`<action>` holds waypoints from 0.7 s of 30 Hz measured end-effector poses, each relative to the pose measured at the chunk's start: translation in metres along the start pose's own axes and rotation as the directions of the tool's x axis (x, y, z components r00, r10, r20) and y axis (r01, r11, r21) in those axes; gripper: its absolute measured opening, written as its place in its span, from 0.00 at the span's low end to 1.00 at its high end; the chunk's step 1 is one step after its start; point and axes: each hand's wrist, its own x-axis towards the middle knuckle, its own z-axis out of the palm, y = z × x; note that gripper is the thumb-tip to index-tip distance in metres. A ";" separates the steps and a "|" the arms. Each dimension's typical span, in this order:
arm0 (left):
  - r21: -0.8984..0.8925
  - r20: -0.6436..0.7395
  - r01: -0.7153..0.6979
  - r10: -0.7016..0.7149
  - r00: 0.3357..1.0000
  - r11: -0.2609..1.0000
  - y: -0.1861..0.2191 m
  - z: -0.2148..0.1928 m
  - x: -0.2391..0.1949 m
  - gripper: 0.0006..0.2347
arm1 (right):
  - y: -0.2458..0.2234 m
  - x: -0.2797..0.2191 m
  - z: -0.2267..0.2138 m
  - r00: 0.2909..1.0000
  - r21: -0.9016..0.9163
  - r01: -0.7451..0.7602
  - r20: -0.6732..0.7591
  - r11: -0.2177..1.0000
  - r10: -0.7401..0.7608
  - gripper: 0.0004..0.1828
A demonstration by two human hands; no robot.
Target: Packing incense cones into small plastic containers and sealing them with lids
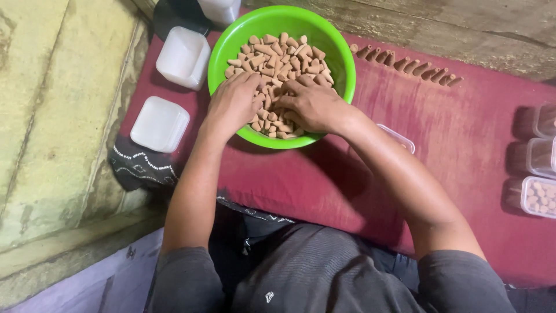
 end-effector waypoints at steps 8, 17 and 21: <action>-0.105 0.037 0.013 -0.009 0.999 0.994 0.002 -0.012 -0.005 0.03 | 0.026 0.002 0.022 1.000 -0.130 0.019 0.019 0.991 -0.016 0.15; -0.453 0.034 0.058 -0.048 0.998 0.890 0.028 -0.074 -0.007 0.14 | 0.005 0.002 -0.011 0.990 0.364 0.051 -0.143 0.930 0.001 0.05; -0.577 0.002 0.132 -0.160 0.987 0.806 0.025 -0.070 -0.011 0.15 | 0.008 -0.004 -0.031 0.963 0.721 -0.128 -0.074 0.681 0.259 0.06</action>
